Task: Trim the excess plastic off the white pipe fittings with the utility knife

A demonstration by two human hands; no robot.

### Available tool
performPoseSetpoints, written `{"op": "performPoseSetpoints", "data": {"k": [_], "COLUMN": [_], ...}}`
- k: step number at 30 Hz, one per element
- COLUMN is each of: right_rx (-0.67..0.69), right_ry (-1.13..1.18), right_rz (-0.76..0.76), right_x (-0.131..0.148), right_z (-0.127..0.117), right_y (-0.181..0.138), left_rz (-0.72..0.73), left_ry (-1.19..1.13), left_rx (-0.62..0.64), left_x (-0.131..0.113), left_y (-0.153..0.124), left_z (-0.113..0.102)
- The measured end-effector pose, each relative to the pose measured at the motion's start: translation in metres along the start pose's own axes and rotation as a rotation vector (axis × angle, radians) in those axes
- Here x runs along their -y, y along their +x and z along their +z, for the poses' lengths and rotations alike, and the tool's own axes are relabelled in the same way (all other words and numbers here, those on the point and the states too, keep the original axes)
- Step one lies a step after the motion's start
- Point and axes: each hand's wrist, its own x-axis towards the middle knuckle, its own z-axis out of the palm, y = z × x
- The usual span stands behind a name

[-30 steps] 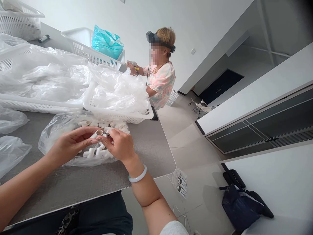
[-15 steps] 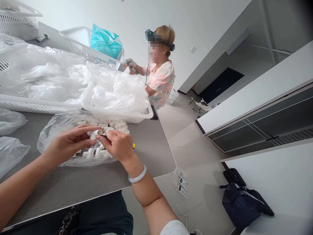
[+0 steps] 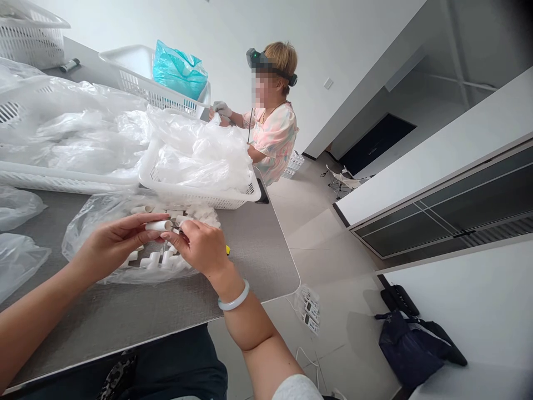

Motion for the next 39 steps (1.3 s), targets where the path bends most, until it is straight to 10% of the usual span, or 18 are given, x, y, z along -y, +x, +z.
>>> {"op": "performPoseSetpoints", "data": {"k": [19,39], "right_rx": [-0.025,-0.021], "right_ry": [-0.024,-0.011], "right_rz": [-0.023,0.000], "right_x": [-0.002,0.004], "right_z": [0.008,0.004], "right_y": [-0.002,-0.001], "left_rz": [-0.147,-0.059], "left_ry": [-0.318,-0.153], "left_rx": [-0.051,-0.116], "left_x": [-0.016,-0.015], "left_y": [-0.002,-0.003], "left_z": [0.004,0.004]}}
